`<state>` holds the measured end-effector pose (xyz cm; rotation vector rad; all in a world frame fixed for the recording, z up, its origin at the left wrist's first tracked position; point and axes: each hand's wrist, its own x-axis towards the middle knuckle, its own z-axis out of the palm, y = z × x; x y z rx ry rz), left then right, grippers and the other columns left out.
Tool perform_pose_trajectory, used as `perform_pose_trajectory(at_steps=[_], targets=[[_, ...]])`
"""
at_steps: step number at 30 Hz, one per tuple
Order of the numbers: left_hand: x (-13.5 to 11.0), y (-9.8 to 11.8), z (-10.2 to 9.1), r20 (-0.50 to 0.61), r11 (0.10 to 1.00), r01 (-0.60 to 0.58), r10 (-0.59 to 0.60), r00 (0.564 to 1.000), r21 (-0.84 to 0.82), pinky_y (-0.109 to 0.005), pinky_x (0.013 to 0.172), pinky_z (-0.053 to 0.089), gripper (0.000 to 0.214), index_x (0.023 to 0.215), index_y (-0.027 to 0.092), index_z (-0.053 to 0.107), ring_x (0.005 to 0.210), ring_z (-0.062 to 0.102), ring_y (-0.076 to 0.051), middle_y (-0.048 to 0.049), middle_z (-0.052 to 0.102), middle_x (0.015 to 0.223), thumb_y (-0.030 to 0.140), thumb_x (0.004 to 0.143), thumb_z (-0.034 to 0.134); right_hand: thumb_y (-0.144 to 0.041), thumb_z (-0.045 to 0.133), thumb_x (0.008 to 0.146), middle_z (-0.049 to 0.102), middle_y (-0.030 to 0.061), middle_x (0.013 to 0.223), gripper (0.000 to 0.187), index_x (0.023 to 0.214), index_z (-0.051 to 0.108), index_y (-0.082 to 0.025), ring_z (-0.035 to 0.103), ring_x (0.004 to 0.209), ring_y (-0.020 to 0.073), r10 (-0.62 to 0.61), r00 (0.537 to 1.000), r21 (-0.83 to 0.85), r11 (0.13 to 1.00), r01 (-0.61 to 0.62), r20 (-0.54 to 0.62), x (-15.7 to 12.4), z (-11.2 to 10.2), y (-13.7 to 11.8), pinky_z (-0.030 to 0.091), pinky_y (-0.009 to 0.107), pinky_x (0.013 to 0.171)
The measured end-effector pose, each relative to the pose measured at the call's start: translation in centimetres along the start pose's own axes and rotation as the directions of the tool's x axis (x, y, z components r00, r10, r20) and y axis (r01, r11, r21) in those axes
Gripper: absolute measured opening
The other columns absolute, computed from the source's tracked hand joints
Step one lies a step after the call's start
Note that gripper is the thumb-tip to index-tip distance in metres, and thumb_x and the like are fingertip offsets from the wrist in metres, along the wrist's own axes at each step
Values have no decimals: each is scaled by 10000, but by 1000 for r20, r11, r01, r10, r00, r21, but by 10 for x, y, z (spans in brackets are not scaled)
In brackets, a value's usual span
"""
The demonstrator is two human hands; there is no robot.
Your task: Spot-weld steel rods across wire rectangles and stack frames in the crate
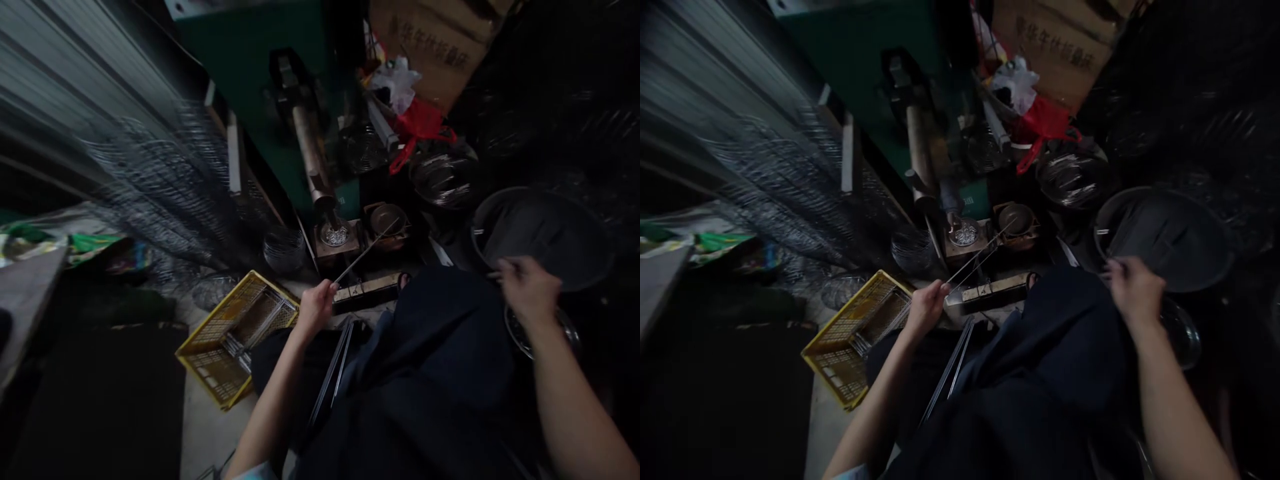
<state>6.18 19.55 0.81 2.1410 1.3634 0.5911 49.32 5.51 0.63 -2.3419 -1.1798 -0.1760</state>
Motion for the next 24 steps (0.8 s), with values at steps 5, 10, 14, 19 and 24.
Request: perform_pose_trajectory(at_steps=[5, 10, 14, 19, 24], targets=[[-6, 3, 7, -67, 997, 47, -52, 996, -62, -227, 549, 291, 331, 658, 206, 469, 498, 445, -114, 24, 466, 532, 358, 942, 395, -503, 510, 872, 584, 14, 587, 320, 787, 567, -200, 547, 506, 152, -180, 898, 642, 755, -135, 401, -33, 82, -175, 413, 258, 523], [-13, 3, 3, -120, 989, 114, -126, 985, -98, -232, 556, 302, 348, 670, 202, 486, 514, 454, -117, 19, 475, 549, 374, 953, 378, -535, 646, 765, 435, -79, 520, 371, 730, 489, -201, 368, 368, 54, -193, 734, 758, 229, -611, 651, -60, 117, -262, 243, 177, 364], [-14, -4, -1, -146, 985, 122, -139, 980, -121, -234, 553, 297, 357, 662, 201, 470, 511, 443, -110, 19, 468, 556, 372, 958, 369, -463, 737, 703, 413, -89, 507, 353, 720, 524, -182, 307, 372, 25, -223, 714, 743, 89, -663, 664, -55, 116, -282, 195, 158, 359], [-12, -8, -4, -165, 981, 135, -156, 974, -136, -232, 557, 308, 344, 690, 201, 495, 518, 460, -113, 17, 482, 563, 374, 960, 369, -460, 737, 700, 410, -83, 494, 339, 725, 551, -177, 290, 381, 30, -225, 734, 766, 119, -632, 640, -48, 119, -291, 188, 159, 350], [-10, -8, -6, -178, 980, 124, -151, 972, -154, -236, 559, 302, 341, 682, 204, 473, 514, 460, -114, 18, 475, 562, 369, 961, 366, -454, 733, 712, 404, -80, 521, 324, 762, 583, -171, 294, 397, 35, -249, 754, 792, 130, -596, 608, -43, 120, -295, 200, 165, 351]])
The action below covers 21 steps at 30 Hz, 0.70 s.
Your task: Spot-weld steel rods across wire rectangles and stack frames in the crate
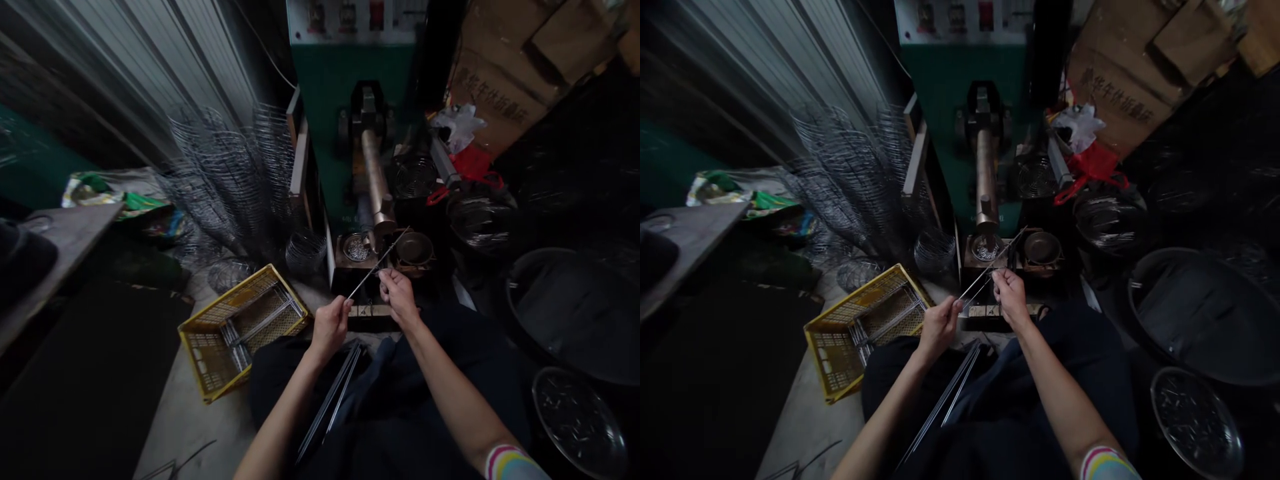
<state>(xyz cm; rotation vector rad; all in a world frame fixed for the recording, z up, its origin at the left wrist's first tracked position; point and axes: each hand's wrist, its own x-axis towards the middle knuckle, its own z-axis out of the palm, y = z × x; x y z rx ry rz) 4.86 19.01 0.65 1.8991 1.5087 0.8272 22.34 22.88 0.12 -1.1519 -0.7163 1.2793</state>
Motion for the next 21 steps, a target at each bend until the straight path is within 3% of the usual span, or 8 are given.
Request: perform_pose_trajectory(at_steps=[6, 21], targets=[[2, 4, 0, -9, 1000, 2, -2, 1000, -13, -237, 542, 281, 339, 656, 215, 418, 494, 406, -113, 32, 408, 540, 372, 952, 367, -460, 732, 712, 393, -80, 524, 336, 705, 544, -181, 273, 394, 33, -33, 999, -11, 999, 33, 2, 4, 0, -6, 191, 176, 349], [6, 7, -1, -69, 999, -15, 12, 998, -44, -237, 545, 277, 348, 664, 202, 452, 498, 402, -103, 37, 413, 536, 362, 966, 386, -429, 736, 743, 390, -77, 534, 320, 687, 540, -182, 267, 396, 32, -105, 994, 11, 994, 104, 39, 11, 5, -14, 187, 170, 340]])
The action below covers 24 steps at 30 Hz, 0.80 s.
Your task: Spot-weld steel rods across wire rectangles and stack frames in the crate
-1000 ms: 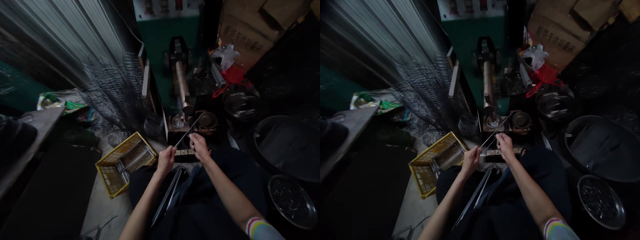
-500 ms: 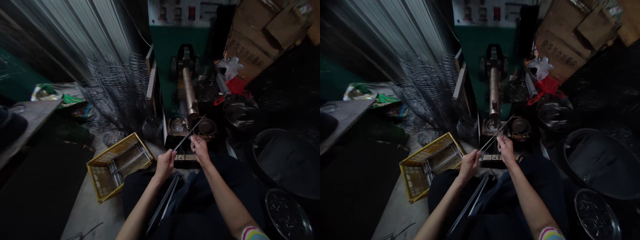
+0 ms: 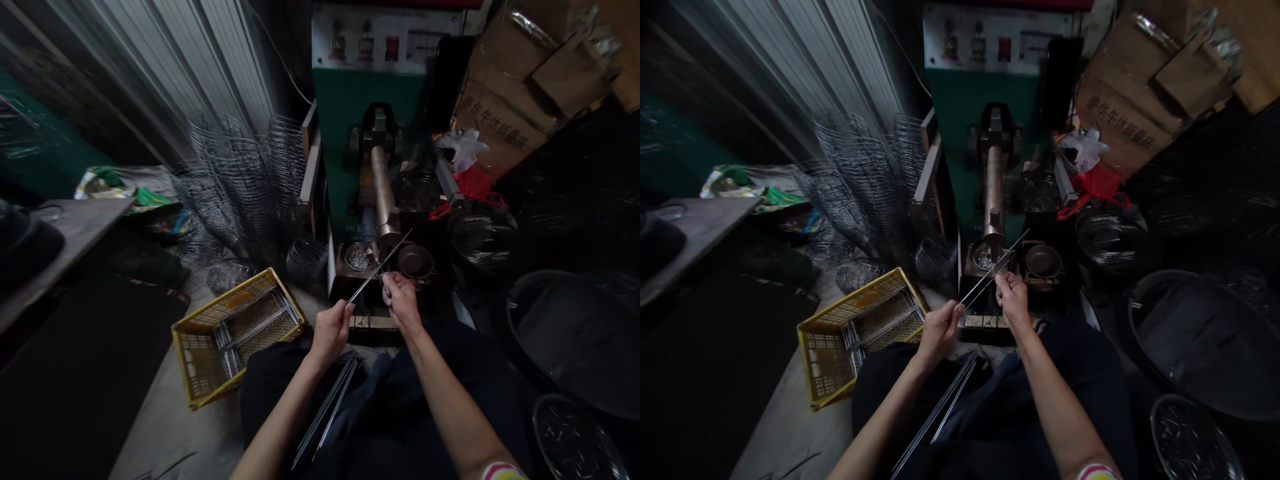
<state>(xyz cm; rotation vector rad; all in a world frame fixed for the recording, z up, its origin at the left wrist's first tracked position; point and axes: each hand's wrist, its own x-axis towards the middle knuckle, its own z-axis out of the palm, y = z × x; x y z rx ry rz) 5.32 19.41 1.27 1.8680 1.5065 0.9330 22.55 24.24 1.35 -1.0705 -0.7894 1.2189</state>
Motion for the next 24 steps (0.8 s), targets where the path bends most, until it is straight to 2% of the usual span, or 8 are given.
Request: perform_pose_trajectory(at_steps=[7, 19, 24], targets=[[3, -1, -1, 0, 1000, -1, 1, 1000, -9, -238, 535, 264, 349, 652, 203, 425, 490, 389, -100, 42, 386, 532, 363, 961, 390, -381, 716, 790, 389, -74, 549, 297, 682, 534, -174, 276, 407, 27, -28, 999, 19, 999, 27, 35, 3, 0, 1, 186, 164, 351], [5, -1, -2, -16, 998, 2, -3, 1000, -63, -239, 530, 243, 356, 639, 204, 377, 480, 368, -91, 54, 352, 523, 350, 964, 395, -406, 741, 758, 386, -85, 520, 332, 679, 517, -174, 261, 389, 22, -19, 999, 18, 1000, 18, 39, 8, 0, 5, 172, 171, 360], [7, 0, -2, -2, 997, 16, -17, 1000, -69, -244, 529, 249, 349, 650, 203, 413, 482, 372, -95, 51, 365, 525, 356, 963, 396, -412, 755, 734, 393, -85, 526, 314, 718, 549, -176, 267, 394, 26, -7, 1000, 18, 1000, 7, 17, 9, 2, 2, 174, 172, 359]])
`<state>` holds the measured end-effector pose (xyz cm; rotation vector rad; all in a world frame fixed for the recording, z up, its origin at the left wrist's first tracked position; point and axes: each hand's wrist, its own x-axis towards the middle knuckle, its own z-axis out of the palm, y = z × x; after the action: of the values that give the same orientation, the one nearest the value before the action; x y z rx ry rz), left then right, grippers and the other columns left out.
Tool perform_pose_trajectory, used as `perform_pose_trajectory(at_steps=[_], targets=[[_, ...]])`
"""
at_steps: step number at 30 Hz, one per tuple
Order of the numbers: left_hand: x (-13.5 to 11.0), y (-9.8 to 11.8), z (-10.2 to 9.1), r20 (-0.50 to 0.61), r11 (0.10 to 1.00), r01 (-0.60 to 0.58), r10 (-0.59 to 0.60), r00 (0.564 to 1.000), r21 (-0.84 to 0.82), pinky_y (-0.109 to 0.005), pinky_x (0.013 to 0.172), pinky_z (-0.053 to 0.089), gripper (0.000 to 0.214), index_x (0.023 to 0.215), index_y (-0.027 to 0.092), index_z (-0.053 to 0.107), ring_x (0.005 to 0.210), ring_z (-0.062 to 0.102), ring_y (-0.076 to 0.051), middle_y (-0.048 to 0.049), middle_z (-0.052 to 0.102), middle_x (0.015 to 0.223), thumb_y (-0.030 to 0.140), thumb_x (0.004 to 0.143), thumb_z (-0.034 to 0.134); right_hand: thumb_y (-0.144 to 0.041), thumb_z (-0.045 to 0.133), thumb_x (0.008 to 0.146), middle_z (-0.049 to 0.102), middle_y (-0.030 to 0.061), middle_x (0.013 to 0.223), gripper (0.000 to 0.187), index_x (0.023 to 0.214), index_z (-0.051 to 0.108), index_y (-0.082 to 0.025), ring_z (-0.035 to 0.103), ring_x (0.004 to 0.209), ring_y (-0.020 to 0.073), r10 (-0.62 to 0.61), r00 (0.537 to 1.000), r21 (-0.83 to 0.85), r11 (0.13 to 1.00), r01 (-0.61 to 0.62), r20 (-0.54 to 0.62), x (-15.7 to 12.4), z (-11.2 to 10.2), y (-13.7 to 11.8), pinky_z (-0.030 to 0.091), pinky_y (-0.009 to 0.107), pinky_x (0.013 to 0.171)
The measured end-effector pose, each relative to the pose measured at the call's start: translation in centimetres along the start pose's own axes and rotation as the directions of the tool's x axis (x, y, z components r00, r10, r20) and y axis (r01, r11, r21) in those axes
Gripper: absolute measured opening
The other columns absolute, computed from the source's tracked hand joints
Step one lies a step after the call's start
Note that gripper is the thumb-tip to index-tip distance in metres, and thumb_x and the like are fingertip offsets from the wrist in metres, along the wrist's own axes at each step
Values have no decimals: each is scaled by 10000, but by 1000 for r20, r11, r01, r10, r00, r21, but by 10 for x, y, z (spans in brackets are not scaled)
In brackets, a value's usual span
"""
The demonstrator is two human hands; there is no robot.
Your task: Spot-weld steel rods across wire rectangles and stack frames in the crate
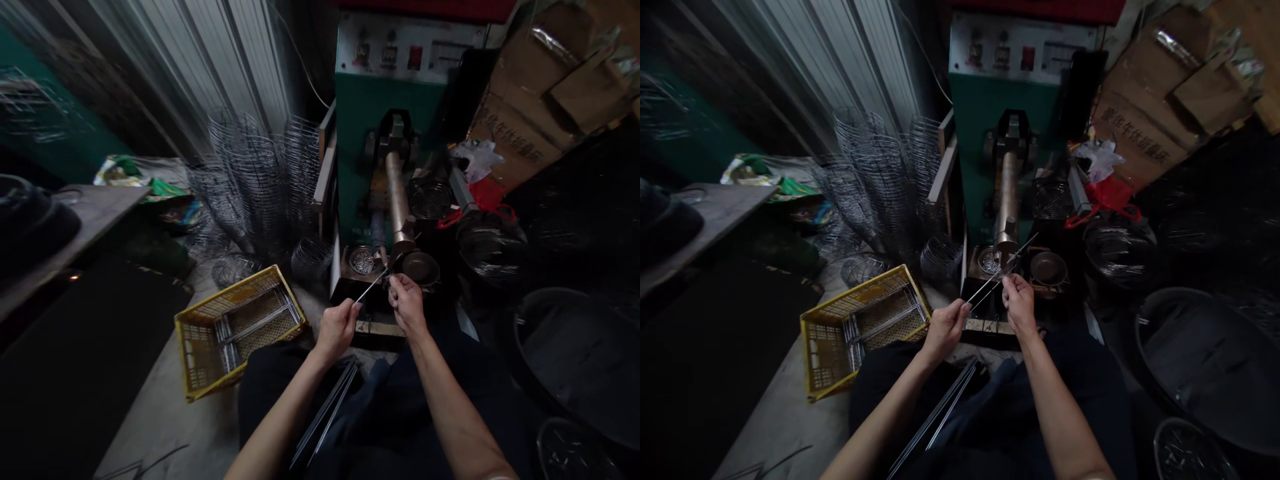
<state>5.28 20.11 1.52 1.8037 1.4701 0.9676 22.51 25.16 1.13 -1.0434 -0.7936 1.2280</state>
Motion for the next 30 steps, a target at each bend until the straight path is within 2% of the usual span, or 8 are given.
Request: perform_pose_trajectory(at_steps=[6, 11, 17, 24, 30], targets=[[1, 5, -4, -17, 1000, -25, 25, 1000, 0, -251, 532, 278, 368, 650, 206, 438, 507, 393, -119, 35, 400, 543, 382, 967, 377, -393, 735, 741, 405, -84, 499, 268, 742, 584, -171, 270, 388, 36, 18, 1000, 7, 1000, -18, -16, 1, 2, 1, 162, 184, 351], [2, 2, -3, -22, 998, -38, 39, 999, 46, -237, 514, 240, 360, 644, 197, 442, 476, 363, -99, 51, 368, 514, 367, 959, 404, -433, 753, 696, 402, -92, 472, 340, 669, 527, -180, 265, 359, 27, 27, 999, -3, 1000, -27, -36, 0, 3, 0, 162, 175, 337], [3, -3, -2, -15, 997, -39, 40, 999, 63, -230, 510, 222, 367, 643, 192, 426, 486, 362, -89, 53, 372, 527, 378, 958, 408, -439, 754, 707, 379, -99, 470, 361, 666, 511, -175, 274, 353, 20, 23, 999, -35, 999, -24, -28, -1, 1, -3, 164, 165, 347], [24, -1, 2, 21, 994, -101, 102, 995, -38, -223, 540, 276, 371, 646, 186, 462, 507, 396, -91, 38, 425, 542, 374, 959, 400, -388, 773, 661, 380, -104, 466, 298, 712, 579, -167, 284, 338, 19, 18, 993, -7, 1000, -19, -116, 7, -8, -6, 160, 167, 339], [41, 1, 3, 29, 991, -123, 124, 992, -43, -226, 519, 245, 372, 622, 189, 424, 502, 336, -88, 49, 358, 534, 366, 949, 422, -428, 786, 661, 356, -110, 431, 338, 705, 574, -168, 273, 334, 22, -8, 993, 8, 1000, 9, -119, 19, -10, -8, 160, 167, 342]])
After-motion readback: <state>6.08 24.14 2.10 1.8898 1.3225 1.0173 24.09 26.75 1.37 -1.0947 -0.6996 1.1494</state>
